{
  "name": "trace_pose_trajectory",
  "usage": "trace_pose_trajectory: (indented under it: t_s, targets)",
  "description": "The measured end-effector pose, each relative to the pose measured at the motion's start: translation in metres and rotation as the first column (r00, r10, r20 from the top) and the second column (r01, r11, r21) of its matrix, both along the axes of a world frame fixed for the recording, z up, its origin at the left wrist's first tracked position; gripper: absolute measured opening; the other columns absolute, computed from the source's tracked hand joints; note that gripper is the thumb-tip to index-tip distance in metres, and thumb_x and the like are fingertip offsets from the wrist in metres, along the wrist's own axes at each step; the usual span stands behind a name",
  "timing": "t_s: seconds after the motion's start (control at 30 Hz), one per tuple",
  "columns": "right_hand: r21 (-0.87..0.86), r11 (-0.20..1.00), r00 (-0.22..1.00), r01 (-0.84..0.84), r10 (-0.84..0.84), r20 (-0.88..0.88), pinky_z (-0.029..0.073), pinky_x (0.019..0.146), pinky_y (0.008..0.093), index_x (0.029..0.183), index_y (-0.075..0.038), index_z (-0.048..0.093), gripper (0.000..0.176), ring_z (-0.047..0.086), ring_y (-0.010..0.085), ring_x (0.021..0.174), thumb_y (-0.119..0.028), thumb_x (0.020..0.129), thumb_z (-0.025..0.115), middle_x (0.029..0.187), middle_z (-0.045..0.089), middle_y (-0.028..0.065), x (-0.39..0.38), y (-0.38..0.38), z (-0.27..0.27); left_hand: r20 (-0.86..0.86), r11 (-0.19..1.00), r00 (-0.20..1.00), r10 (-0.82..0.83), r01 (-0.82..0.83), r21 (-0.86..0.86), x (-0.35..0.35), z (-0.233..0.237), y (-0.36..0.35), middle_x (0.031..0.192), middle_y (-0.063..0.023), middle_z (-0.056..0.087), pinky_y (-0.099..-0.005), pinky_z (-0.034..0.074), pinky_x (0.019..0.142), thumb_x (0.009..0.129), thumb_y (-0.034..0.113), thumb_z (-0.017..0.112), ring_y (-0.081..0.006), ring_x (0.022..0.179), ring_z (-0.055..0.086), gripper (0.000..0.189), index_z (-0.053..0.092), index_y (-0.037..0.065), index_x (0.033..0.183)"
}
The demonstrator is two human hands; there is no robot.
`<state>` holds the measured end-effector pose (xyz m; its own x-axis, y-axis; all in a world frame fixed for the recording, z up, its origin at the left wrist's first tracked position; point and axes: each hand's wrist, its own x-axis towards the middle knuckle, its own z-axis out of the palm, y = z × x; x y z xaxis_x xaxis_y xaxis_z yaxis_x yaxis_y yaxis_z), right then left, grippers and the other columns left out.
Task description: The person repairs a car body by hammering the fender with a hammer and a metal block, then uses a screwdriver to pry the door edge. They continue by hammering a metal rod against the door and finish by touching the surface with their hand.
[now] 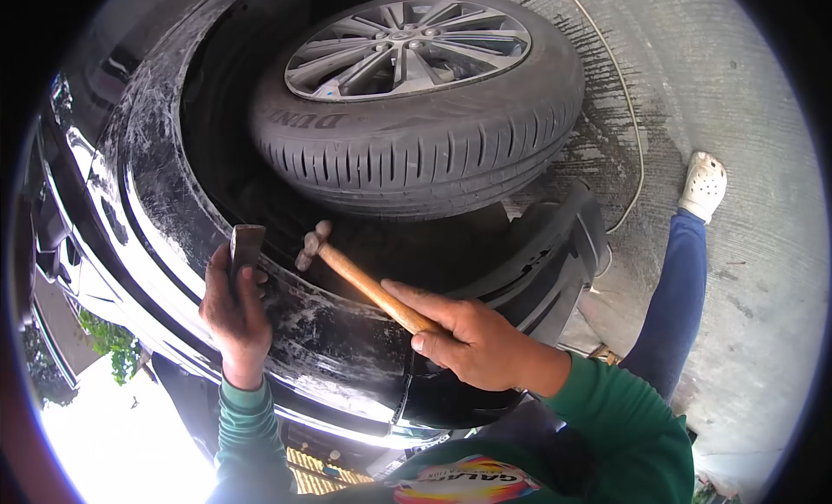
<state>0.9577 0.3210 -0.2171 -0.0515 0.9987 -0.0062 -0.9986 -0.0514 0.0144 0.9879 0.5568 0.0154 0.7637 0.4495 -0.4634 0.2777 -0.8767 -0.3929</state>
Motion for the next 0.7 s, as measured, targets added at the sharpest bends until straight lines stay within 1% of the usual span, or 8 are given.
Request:
trace_pose_trajectory:
  t_s: [0.1,0.2,0.37,0.43,0.53,0.57,0.67,0.7]
  targets:
    - [-0.192,0.981,0.999,-0.029,0.022,-0.039,0.052,0.070,0.0278,0.174,-0.011,0.027,0.071,0.054,0.0075,0.071,-0.008,0.109,0.055,0.083,0.055,-0.0012,0.000,-0.001,0.005,0.000,1.000,1.000,-0.005,0.005,0.006,0.000,-0.002,-0.001,0.089,-0.0100,0.076,-0.0288,0.057,0.067,0.110,0.009,0.056,-0.0142,0.074,0.072,0.035,0.061,-0.006,0.141]
    - [0.117,0.982,0.989,-0.147,0.148,-0.004,0.051,0.064,0.0277,0.175,-0.018,0.029,0.071,0.051,0.0071,0.066,-0.009,0.109,0.055,0.082,0.054,-0.0017,-0.002,0.008,-0.024,0.019,1.000,1.000,0.009,-0.009,-0.009,0.000,-0.003,-0.004,0.091,-0.0116,0.076,-0.0306,0.058,0.069,0.110,0.009,0.057,-0.0171,0.076,0.075,0.031,0.064,-0.005,0.137]
    - [0.040,0.995,0.995,-0.090,0.091,-0.035,0.047,0.057,0.0263,0.175,-0.017,0.027,0.071,0.048,0.0068,0.063,-0.009,0.110,0.054,0.076,0.048,-0.0036,-0.007,0.007,-0.010,0.190,0.991,0.974,0.125,-0.112,-0.074,-0.007,0.020,-0.011,0.095,-0.0068,0.073,-0.0252,0.048,0.065,0.114,0.017,0.054,-0.0105,0.074,0.063,0.036,0.060,-0.005,0.142]
    - [0.080,0.988,0.991,-0.132,0.133,-0.004,0.047,0.057,0.0266,0.175,-0.017,0.027,0.071,0.049,0.0067,0.063,-0.009,0.109,0.054,0.077,0.048,-0.0038,-0.004,0.005,-0.013,0.296,1.000,0.955,-0.012,0.011,0.005,-0.020,0.049,-0.008,0.101,-0.0086,0.074,-0.0246,0.047,0.065,0.115,0.022,0.053,-0.0102,0.073,0.061,0.040,0.059,-0.005,0.144]
    - [-0.043,0.999,0.999,-0.032,0.033,0.017,0.048,0.058,0.0239,0.176,-0.013,0.021,0.074,0.048,0.0062,0.063,-0.004,0.109,0.052,0.082,0.049,-0.0030,-0.003,0.000,-0.009,0.234,0.938,0.908,-0.347,0.330,0.106,-0.020,0.100,0.014,0.134,-0.0239,0.070,-0.0259,0.050,0.069,0.117,0.014,0.046,-0.0156,0.088,0.064,0.038,0.049,-0.010,0.147]
    - [-0.123,0.992,0.999,0.011,-0.007,0.036,0.049,0.062,0.0246,0.175,-0.010,0.022,0.073,0.050,0.0067,0.065,-0.004,0.109,0.052,0.084,0.052,-0.0021,-0.008,-0.003,0.001,0.345,0.978,0.920,-0.183,0.136,0.157,-0.038,0.125,0.022,0.132,-0.0231,0.070,-0.0271,0.052,0.070,0.117,0.014,0.046,-0.0181,0.094,0.067,0.040,0.046,-0.009,0.150]
    - [-0.341,0.925,0.982,0.169,-0.129,0.140,0.052,0.073,0.0269,0.173,-0.002,0.025,0.070,0.053,0.0080,0.072,-0.005,0.109,0.053,0.088,0.059,0.0005,-0.018,-0.005,0.027,0.269,0.885,0.879,-0.394,0.283,0.371,-0.050,0.171,0.056,0.126,-0.0202,0.069,-0.0286,0.056,0.070,0.117,0.018,0.048,-0.0203,0.095,0.068,0.044,0.043,-0.009,0.152]
    - [-0.407,0.884,0.968,0.230,-0.164,0.192,0.053,0.077,0.0277,0.172,0.000,0.026,0.069,0.054,0.0085,0.074,-0.005,0.109,0.053,0.089,0.061,0.0014,-0.018,-0.004,0.027,0.457,0.922,0.824,-0.336,0.190,0.336,-0.052,0.169,0.062,0.127,-0.0202,0.067,-0.0294,0.055,0.072,0.117,0.017,0.048,-0.0211,0.094,0.067,0.044,0.044,-0.009,0.152]
